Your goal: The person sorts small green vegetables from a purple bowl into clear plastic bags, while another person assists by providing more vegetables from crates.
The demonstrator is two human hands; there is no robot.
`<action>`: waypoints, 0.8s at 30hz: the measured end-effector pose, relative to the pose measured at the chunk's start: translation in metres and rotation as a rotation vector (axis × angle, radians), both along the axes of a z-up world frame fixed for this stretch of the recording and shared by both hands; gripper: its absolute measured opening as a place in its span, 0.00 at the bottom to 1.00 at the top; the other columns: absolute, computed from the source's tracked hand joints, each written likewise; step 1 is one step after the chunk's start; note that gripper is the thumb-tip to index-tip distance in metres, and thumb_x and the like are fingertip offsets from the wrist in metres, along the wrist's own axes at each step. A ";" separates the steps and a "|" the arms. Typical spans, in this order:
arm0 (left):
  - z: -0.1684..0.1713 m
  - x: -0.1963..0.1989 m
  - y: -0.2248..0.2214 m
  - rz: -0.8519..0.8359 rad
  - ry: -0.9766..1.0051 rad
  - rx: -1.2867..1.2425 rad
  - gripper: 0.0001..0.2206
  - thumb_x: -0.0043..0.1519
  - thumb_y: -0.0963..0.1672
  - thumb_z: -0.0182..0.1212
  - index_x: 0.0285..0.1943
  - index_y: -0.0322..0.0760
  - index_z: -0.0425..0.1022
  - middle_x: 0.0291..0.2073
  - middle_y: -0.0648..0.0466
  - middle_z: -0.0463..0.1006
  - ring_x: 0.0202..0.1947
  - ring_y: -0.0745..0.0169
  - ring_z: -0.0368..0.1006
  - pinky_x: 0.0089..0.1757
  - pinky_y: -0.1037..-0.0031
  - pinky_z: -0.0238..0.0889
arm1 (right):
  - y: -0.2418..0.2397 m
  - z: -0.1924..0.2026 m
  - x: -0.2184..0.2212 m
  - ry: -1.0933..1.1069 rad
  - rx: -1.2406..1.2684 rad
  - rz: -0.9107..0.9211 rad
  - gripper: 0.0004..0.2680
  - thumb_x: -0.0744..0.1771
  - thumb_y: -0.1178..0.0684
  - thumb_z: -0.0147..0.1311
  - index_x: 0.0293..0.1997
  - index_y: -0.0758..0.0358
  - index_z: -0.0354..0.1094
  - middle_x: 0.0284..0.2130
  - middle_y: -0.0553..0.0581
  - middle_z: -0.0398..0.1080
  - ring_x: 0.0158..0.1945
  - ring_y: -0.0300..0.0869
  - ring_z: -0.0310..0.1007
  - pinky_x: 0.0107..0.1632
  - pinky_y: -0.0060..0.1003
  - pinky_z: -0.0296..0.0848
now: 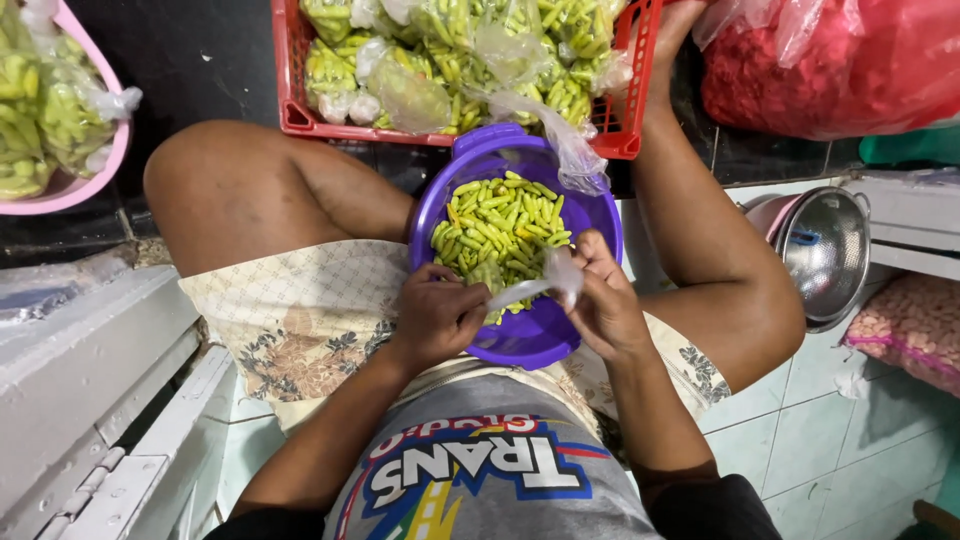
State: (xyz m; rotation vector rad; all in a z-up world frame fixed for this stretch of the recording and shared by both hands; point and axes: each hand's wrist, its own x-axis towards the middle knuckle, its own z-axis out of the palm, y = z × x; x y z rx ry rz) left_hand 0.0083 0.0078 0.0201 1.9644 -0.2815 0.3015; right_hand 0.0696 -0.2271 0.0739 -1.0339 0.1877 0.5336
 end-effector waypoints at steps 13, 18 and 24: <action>-0.012 -0.004 -0.003 0.001 0.006 -0.021 0.08 0.59 0.42 0.58 0.26 0.49 0.71 0.11 0.57 0.71 0.19 0.61 0.78 0.45 0.74 0.68 | 0.025 0.037 -0.009 -0.255 -0.384 0.572 0.18 0.67 0.56 0.58 0.63 0.74 0.66 0.44 0.68 0.77 0.44 0.45 0.76 0.49 0.43 0.77; -0.001 -0.002 0.000 -0.015 0.007 -0.040 0.08 0.59 0.42 0.57 0.27 0.50 0.72 0.11 0.57 0.71 0.19 0.62 0.78 0.46 0.74 0.68 | 0.021 0.029 -0.009 -0.621 -0.487 0.472 0.12 0.67 0.53 0.57 0.51 0.70 0.77 0.32 0.64 0.75 0.33 0.48 0.74 0.41 0.44 0.72; -0.025 -0.007 -0.006 -0.025 -0.020 -0.126 0.05 0.60 0.42 0.56 0.34 0.50 0.76 0.13 0.57 0.74 0.21 0.62 0.79 0.46 0.72 0.68 | 0.035 0.069 0.002 -0.924 -0.583 0.307 0.04 0.62 0.57 0.67 0.32 0.65 0.80 0.24 0.59 0.75 0.25 0.46 0.71 0.32 0.38 0.73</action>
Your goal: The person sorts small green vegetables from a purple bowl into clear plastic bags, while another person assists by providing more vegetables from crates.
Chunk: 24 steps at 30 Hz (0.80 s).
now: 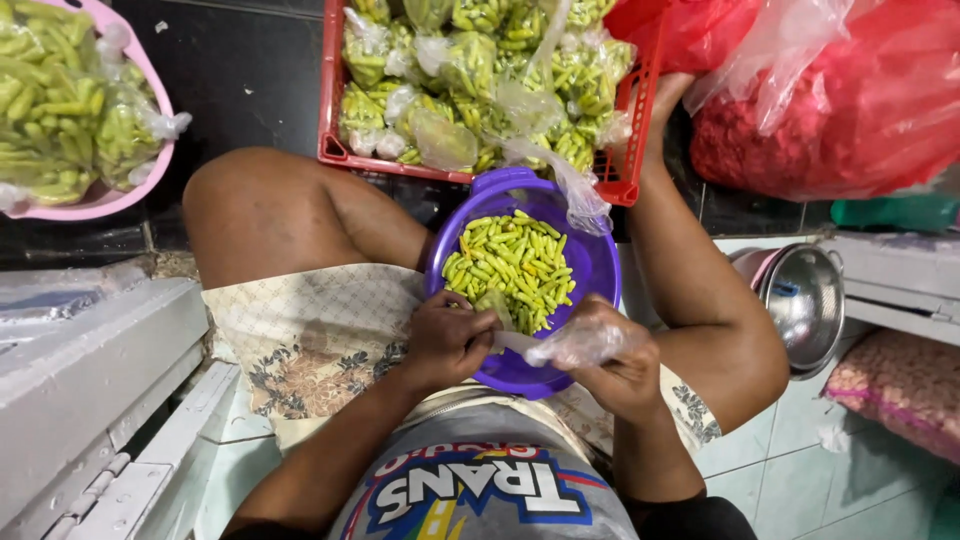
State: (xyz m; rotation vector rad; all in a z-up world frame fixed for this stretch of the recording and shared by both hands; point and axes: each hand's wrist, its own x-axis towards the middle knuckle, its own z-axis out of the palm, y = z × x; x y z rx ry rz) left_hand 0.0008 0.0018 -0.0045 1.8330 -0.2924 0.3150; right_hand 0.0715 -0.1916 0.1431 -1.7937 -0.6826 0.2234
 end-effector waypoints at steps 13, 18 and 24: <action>0.020 -0.001 0.001 0.066 0.132 0.176 0.34 0.58 0.39 0.54 0.78 0.41 0.54 0.13 0.66 0.72 0.12 0.69 0.63 0.40 0.71 0.66 | -0.033 0.065 0.056 -1.436 -0.719 -0.651 0.40 0.69 0.78 0.61 0.78 0.36 0.34 0.73 0.56 0.53 0.67 0.58 0.71 0.61 0.58 0.83; 0.020 0.001 0.001 0.062 0.091 0.227 0.30 0.60 0.40 0.56 0.76 0.40 0.57 0.11 0.67 0.68 0.09 0.69 0.60 0.43 0.70 0.68 | 0.000 0.085 0.093 -0.417 0.386 -0.451 0.06 0.76 0.49 0.47 0.57 0.54 0.61 0.47 0.51 0.61 0.44 0.32 0.56 0.50 0.28 0.64; 0.028 0.005 0.005 0.070 0.046 0.240 0.24 0.59 0.39 0.56 0.67 0.41 0.67 0.08 0.66 0.65 0.08 0.67 0.57 0.44 0.72 0.66 | 0.030 0.006 0.179 -0.500 0.241 -0.587 0.25 0.79 0.68 0.62 0.80 0.39 0.55 0.68 0.56 0.68 0.44 0.47 0.72 0.44 0.38 0.77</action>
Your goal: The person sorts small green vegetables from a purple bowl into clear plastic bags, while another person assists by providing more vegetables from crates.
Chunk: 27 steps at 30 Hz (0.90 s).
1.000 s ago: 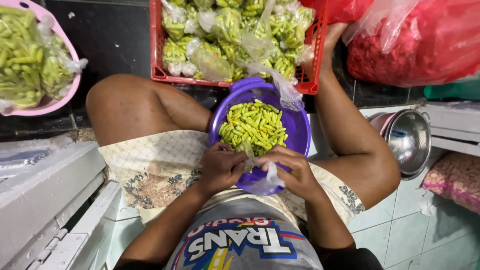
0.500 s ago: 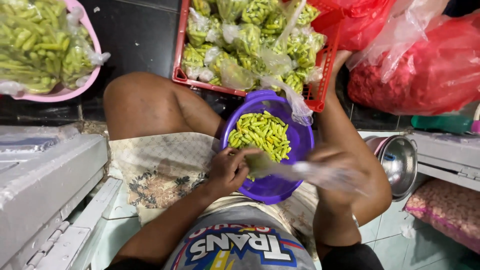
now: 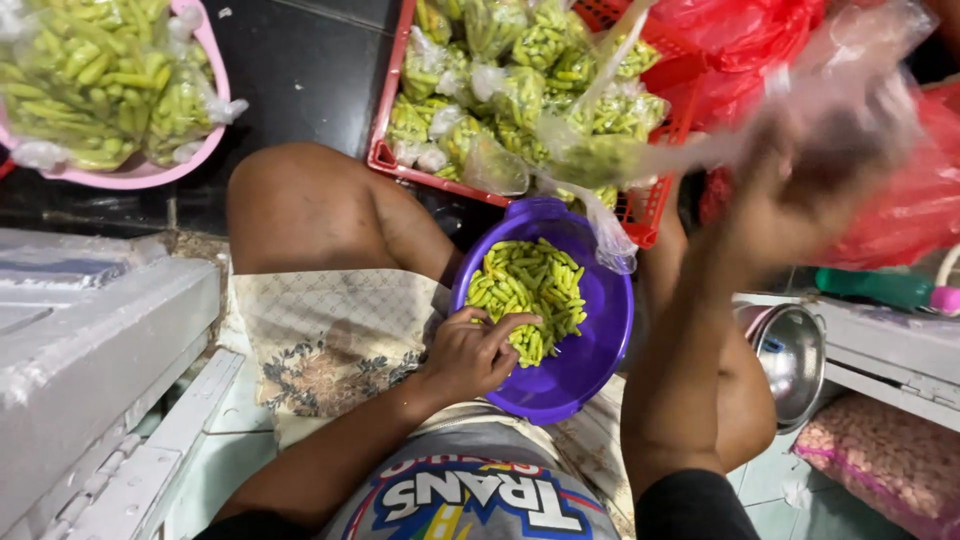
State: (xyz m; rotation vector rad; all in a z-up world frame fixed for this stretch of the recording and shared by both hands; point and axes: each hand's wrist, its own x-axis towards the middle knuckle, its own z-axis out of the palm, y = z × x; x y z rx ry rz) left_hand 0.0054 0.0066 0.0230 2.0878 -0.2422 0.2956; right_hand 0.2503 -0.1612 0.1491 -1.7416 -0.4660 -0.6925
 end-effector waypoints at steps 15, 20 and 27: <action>0.003 0.002 0.006 -0.001 -0.023 -0.059 0.15 0.58 0.40 0.58 0.56 0.43 0.71 0.11 0.62 0.69 0.10 0.65 0.62 0.43 0.73 0.65 | 0.144 -0.124 0.068 0.063 -1.358 0.177 0.11 0.67 0.49 0.61 0.53 0.55 0.76 0.52 0.54 0.74 0.63 0.54 0.64 0.71 0.64 0.39; -0.009 -0.002 -0.001 -0.019 0.033 -0.105 0.28 0.60 0.40 0.59 0.72 0.37 0.59 0.12 0.66 0.70 0.10 0.68 0.63 0.47 0.69 0.66 | 0.084 -0.050 0.039 0.192 -0.851 0.208 0.01 0.70 0.56 0.58 0.43 0.57 0.74 0.42 0.56 0.77 0.49 0.49 0.72 0.68 0.65 0.49; -0.014 -0.002 -0.009 0.146 -0.032 -0.062 0.32 0.54 0.43 0.53 0.73 0.39 0.66 0.05 0.57 0.69 0.17 0.58 0.77 0.49 0.73 0.70 | -0.045 0.083 -0.079 0.383 -0.736 0.260 0.04 0.72 0.61 0.56 0.40 0.70 0.71 0.40 0.67 0.74 0.46 0.52 0.72 0.57 0.48 0.69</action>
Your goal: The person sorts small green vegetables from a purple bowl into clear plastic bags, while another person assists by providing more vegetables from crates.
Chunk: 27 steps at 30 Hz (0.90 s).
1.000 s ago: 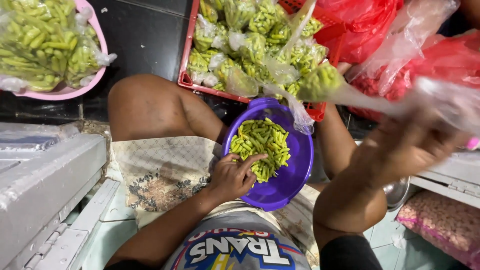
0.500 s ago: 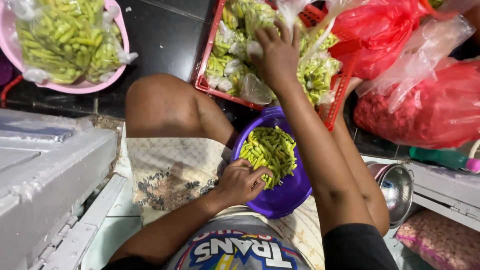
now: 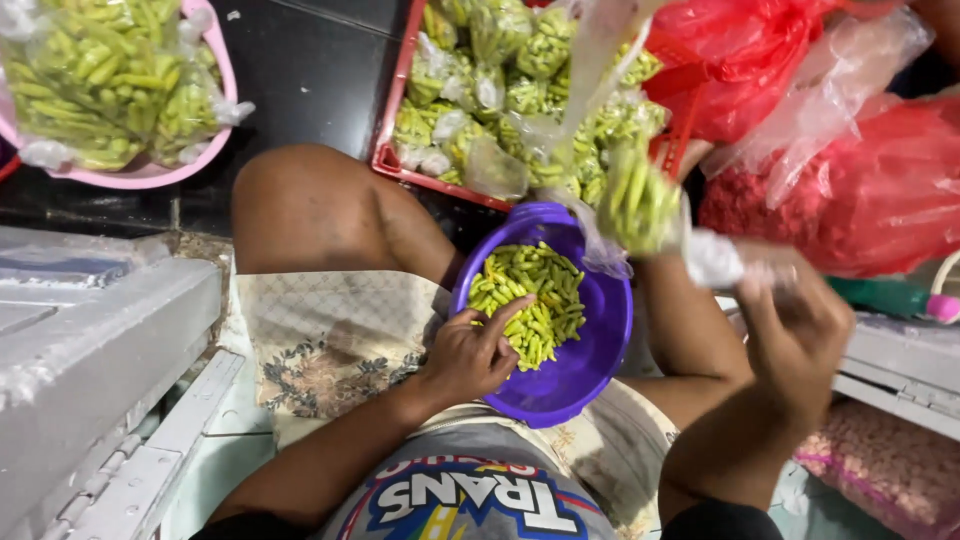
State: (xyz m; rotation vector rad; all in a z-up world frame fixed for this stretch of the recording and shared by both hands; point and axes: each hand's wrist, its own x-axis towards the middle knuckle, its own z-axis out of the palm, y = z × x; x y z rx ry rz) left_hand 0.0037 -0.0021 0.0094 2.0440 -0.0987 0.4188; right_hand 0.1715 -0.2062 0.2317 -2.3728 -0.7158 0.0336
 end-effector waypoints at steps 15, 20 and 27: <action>-0.008 -0.001 -0.004 -0.137 0.045 0.087 0.18 0.50 0.43 0.57 0.51 0.44 0.74 0.11 0.59 0.74 0.19 0.61 0.79 0.50 0.71 0.68 | 0.053 -0.089 -0.098 0.186 0.187 0.087 0.02 0.65 0.58 0.63 0.33 0.63 0.75 0.24 0.56 0.74 0.28 0.52 0.75 0.35 0.41 0.75; -0.012 -0.001 -0.002 -0.166 0.024 0.015 0.07 0.54 0.42 0.57 0.38 0.50 0.74 0.16 0.59 0.78 0.23 0.62 0.80 0.47 0.69 0.69 | 0.030 -0.062 -0.086 0.155 0.444 0.013 0.06 0.66 0.55 0.61 0.30 0.64 0.75 0.25 0.60 0.73 0.27 0.49 0.72 0.36 0.42 0.74; -0.025 -0.008 -0.009 -0.110 0.056 -0.042 0.20 0.59 0.43 0.58 0.60 0.44 0.62 0.15 0.66 0.75 0.15 0.67 0.72 0.43 0.70 0.69 | 0.060 -0.022 -0.066 0.104 0.712 -0.013 0.11 0.71 0.45 0.51 0.37 0.61 0.64 0.31 0.58 0.66 0.35 0.48 0.76 0.43 0.44 0.81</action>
